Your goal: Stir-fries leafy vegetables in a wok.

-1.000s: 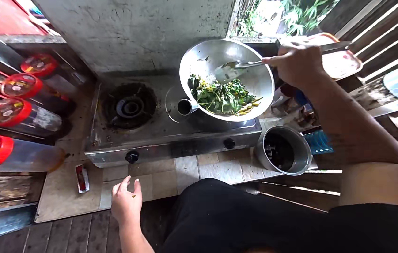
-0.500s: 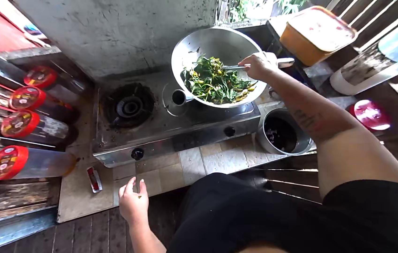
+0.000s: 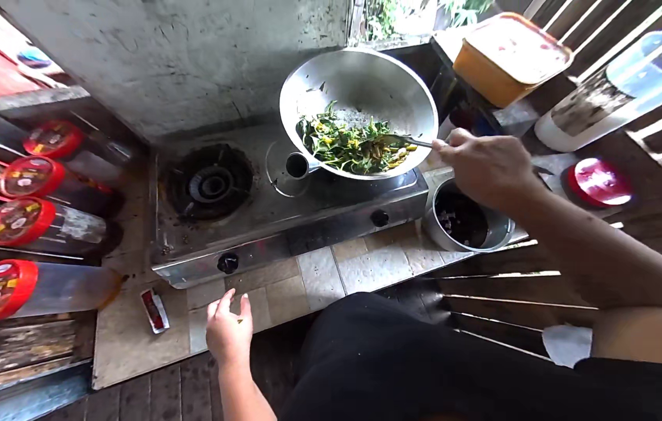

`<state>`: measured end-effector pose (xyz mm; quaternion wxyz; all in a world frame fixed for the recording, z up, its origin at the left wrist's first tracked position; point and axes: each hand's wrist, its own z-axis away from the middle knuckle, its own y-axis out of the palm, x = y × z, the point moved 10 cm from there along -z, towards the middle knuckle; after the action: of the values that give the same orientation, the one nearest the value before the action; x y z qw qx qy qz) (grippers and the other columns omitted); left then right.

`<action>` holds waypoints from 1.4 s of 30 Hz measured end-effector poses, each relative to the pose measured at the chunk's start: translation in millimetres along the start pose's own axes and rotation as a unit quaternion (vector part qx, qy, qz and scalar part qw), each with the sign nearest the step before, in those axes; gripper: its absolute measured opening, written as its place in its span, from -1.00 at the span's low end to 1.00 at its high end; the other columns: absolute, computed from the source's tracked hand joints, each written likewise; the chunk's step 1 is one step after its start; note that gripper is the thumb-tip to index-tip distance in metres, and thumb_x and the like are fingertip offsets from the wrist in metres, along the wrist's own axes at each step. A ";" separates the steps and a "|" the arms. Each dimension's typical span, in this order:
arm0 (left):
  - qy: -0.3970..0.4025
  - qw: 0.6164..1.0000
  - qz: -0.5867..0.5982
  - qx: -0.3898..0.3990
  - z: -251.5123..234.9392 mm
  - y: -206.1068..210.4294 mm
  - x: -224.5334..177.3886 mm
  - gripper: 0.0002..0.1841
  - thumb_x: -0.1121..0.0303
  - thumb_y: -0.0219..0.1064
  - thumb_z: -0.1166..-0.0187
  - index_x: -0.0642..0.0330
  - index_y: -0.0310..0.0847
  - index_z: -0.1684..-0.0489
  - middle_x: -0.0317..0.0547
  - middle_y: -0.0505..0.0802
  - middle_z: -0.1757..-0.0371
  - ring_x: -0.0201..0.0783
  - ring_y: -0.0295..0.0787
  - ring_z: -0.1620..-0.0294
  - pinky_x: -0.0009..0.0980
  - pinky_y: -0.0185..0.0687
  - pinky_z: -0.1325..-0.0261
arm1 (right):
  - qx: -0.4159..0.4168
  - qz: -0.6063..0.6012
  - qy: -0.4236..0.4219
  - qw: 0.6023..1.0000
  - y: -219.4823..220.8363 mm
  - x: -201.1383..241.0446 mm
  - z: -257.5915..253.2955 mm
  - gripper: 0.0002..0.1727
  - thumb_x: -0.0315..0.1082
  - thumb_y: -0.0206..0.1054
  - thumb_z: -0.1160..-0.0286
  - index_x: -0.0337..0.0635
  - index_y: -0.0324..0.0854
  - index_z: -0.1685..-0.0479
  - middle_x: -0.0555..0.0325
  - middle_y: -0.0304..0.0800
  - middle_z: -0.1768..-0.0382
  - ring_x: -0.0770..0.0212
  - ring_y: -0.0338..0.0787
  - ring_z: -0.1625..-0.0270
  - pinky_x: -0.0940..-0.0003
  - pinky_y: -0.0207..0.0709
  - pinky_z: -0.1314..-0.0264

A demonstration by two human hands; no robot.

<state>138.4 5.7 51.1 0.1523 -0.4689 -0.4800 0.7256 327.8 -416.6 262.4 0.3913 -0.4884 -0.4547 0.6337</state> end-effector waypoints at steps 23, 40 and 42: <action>-0.011 1.000 -0.003 -0.010 1.8 -2.2 2.2 -0.63 0.33 0.37 -0.66 0.38 0.70 -0.32 0.40 0.75 -0.30 0.31 0.71 -0.33 0.24 0.53 -0.38 | -0.060 -0.037 -0.032 0.997 2.8 21.4 -68.8 -0.43 -0.66 0.09 -0.64 -0.07 0.59 -0.58 -0.38 0.81 -0.05 -0.45 0.79 -0.10 -0.32 0.58 -0.07; -0.028 0.999 -0.010 -0.030 5.5 -5.6 11.8 -0.64 0.35 0.38 -0.65 0.40 0.71 -0.30 0.41 0.76 -0.29 0.32 0.73 -0.30 0.23 0.56 -0.35 | -0.032 -0.003 0.070 0.997 -18.2 -21.5 -56.9 -0.77 -0.59 0.16 -0.64 -0.35 0.77 0.11 -0.34 0.82 0.21 -0.39 0.83 0.05 -0.29 0.54 0.15; -0.029 0.999 -0.014 -0.024 6.0 -5.0 10.7 -0.63 0.34 0.38 -0.65 0.41 0.70 -0.30 0.40 0.76 -0.29 0.31 0.73 -0.31 0.22 0.57 -0.35 | -0.035 -0.022 0.062 0.997 1.1 -10.7 -73.5 -0.75 -0.64 0.16 -0.60 -0.37 0.76 -0.01 -0.41 0.81 0.14 -0.44 0.80 -0.03 -0.34 0.53 0.00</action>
<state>126.8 12.0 50.2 0.1369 -0.4446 -0.5082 0.7248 401.8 -412.7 256.1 0.4153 -0.5295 -0.4624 0.5773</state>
